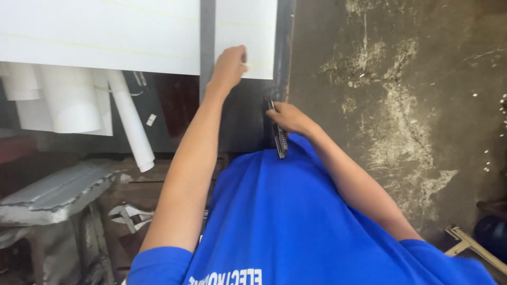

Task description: The person uses a utility knife and a metal ruler to cut a large white sheet on a workbench. They align the ruler along the sheet's edge and make several straight cuts to trim the material.

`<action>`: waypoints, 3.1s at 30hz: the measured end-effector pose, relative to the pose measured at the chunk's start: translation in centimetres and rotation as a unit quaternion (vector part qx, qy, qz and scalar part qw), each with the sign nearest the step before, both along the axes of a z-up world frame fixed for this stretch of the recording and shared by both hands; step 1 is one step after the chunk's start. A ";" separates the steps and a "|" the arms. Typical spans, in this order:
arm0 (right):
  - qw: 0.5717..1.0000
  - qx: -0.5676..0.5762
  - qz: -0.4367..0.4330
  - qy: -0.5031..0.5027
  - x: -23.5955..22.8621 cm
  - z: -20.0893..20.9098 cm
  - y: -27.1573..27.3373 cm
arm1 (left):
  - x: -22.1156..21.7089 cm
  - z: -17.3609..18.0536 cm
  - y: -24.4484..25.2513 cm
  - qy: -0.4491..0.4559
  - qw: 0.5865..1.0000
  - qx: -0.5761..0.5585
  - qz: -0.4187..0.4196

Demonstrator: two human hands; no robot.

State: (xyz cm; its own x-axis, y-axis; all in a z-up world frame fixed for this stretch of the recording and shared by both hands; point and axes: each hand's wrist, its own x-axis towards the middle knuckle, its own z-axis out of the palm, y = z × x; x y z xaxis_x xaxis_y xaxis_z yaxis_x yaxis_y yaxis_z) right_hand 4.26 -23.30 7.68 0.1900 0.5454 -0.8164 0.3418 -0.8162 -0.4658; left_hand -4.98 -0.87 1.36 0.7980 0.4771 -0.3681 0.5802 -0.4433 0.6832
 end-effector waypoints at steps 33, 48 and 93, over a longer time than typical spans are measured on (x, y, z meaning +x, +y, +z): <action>0.938 0.200 0.251 0.134 22.4 -1.3 5.0 | 7.3 -1.8 -19.7 -0.110 0.676 -0.004 0.729; 0.921 0.229 0.294 0.110 31.9 3.4 14.8 | 15.6 -2.7 -14.2 0.064 0.486 0.096 0.866; 0.767 0.121 0.615 0.134 45.4 3.5 62.1 | 30.1 1.4 5.1 0.158 0.187 0.237 0.940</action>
State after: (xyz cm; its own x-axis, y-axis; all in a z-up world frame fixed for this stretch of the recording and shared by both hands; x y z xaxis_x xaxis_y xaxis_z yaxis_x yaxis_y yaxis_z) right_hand 49.61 38.81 11.15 -0.7479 0.3183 -0.5825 0.6494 0.1691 -0.7414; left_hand 25.13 4.19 2.79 -0.9703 -0.1567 0.1843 -0.0069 0.7795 0.6263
